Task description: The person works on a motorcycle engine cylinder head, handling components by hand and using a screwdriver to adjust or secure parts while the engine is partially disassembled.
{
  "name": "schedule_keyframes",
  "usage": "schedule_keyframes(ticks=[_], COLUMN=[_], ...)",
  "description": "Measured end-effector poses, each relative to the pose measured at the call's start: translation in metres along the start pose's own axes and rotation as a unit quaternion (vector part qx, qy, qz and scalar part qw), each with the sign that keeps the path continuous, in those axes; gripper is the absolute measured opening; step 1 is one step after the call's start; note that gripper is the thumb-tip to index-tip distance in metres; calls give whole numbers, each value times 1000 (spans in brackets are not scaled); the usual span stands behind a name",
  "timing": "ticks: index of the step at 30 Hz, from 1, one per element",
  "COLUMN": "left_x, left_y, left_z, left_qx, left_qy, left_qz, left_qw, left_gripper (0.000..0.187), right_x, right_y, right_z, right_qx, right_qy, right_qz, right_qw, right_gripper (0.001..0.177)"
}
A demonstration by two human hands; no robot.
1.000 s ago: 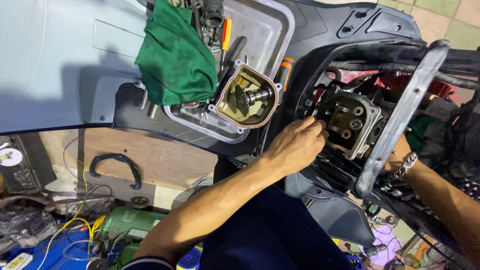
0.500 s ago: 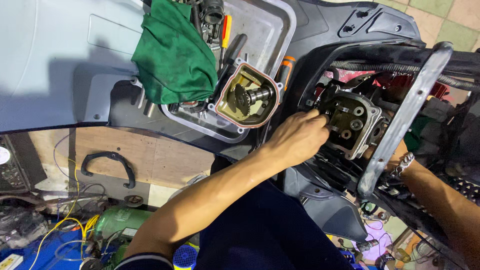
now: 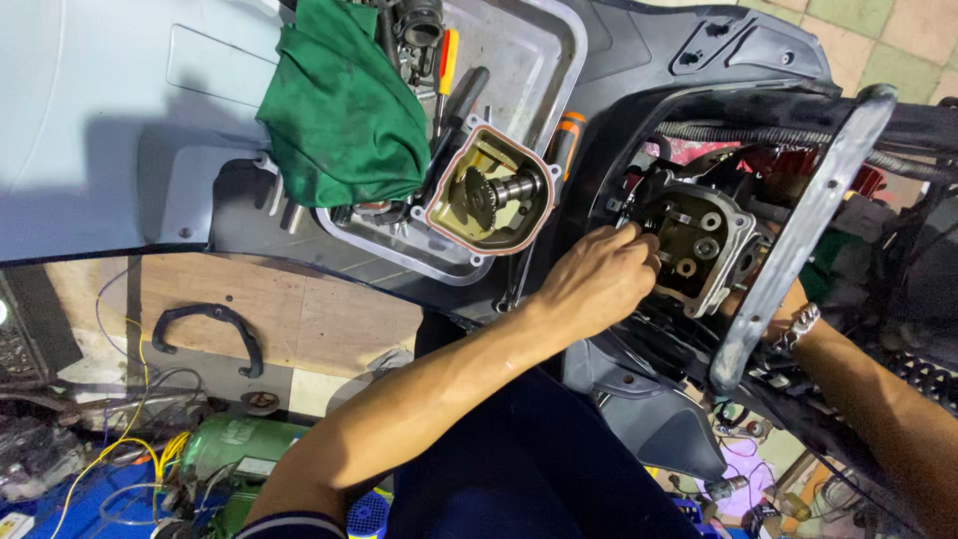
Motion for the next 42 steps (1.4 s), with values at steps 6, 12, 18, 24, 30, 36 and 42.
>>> schedule_keyframes(ticks=[6, 12, 18, 24, 30, 36, 42], left_x=[1, 3, 6, 5, 4, 3, 10], left_y=[4, 14, 20, 15, 9, -3, -12], left_z=[0, 5, 9, 14, 11, 6, 10], left_qx=[21, 32, 7, 29, 28, 63, 53], left_qy=[-15, 4, 29, 29, 33, 23, 30], left_qz=[-19, -55, -65, -59, -48, -96, -97], left_qw=[999, 998, 997, 997, 998, 993, 993], left_gripper=[14, 15, 11, 10, 9, 14, 13], right_x=[6, 12, 16, 19, 19, 16, 27], right_y=[-6, -2, -3, -13, -10, 2, -1], right_z=[0, 2, -3, 6, 4, 5, 15], right_qx=[3, 0, 4, -5, -7, -13, -28], right_qy=[-16, -44, -41, -34, -32, -29, -22], right_qz=[-5, -14, 70, 60, 55, 47, 55], right_qw=[1000, 999, 997, 998, 998, 998, 998], right_gripper=[34, 39, 47, 47, 46, 46, 46])
Point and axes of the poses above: each hand's wrist, its own y-axis away from the middle knuckle, its own z-axis out of the back of the hand, x = y × z, the point moved 4 cm from there along -y, towards the middle knuckle, and after that the axes turned 6 degrees about x, right-handed, at the moved point
